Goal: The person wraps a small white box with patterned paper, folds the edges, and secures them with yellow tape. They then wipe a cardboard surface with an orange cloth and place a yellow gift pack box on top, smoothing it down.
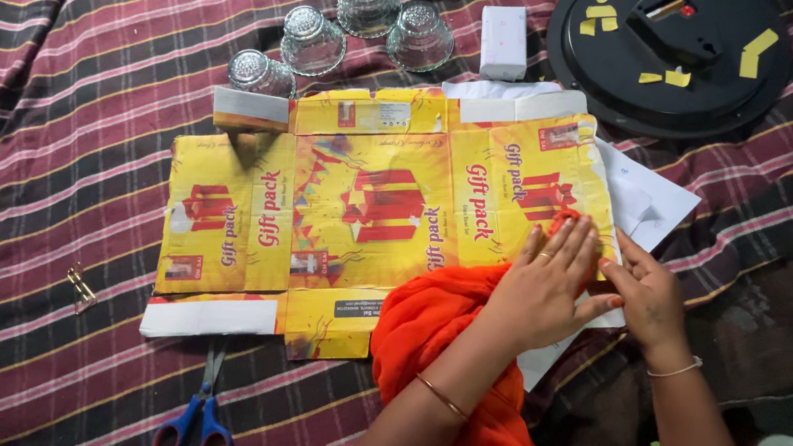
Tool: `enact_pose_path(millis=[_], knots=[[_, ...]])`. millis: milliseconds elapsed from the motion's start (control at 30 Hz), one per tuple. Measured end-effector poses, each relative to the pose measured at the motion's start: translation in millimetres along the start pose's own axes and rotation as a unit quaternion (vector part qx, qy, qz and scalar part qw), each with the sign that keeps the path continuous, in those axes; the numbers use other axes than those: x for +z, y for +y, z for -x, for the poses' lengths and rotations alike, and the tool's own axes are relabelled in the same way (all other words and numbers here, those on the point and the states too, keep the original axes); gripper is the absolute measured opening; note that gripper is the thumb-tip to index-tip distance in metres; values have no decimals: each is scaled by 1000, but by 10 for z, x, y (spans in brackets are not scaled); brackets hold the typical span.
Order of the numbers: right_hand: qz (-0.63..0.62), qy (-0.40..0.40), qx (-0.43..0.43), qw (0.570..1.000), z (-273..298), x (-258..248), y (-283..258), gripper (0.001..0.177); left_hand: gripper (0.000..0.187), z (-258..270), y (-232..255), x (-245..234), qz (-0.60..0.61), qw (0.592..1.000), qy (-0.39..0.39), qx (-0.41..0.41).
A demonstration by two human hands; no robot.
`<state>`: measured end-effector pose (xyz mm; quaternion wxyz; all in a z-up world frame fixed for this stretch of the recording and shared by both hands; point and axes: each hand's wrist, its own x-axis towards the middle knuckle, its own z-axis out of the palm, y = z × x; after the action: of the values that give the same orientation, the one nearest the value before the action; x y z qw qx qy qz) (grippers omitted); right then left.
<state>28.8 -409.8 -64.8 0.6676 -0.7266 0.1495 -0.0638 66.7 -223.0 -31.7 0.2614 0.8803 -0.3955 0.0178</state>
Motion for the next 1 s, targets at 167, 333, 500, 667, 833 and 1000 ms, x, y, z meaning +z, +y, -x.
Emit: enact_pose_path(millis=[167, 333, 500, 667, 833, 1000], knots=[[-58, -4, 12, 998, 10, 6, 1, 59, 84, 64, 50, 8, -160, 986, 32, 32], [-77, -3, -3, 997, -4, 32, -19, 57, 91, 72, 56, -67, -142, 989, 33, -3], [-75, 18, 7, 997, 17, 42, 16, 57, 103, -17, 27, -187, -117, 991, 24, -60], [23, 39, -4, 999, 50, 20, 63, 55, 109, -99, -283, -499, -30, 982, -46, -180], [-38, 17, -22, 999, 44, 52, 16, 53, 109, -13, -577, -692, -150, 952, -62, -258], [55, 53, -46, 996, 136, 157, -251, 54, 110, 49, -622, -647, -167, 958, -12, -234]])
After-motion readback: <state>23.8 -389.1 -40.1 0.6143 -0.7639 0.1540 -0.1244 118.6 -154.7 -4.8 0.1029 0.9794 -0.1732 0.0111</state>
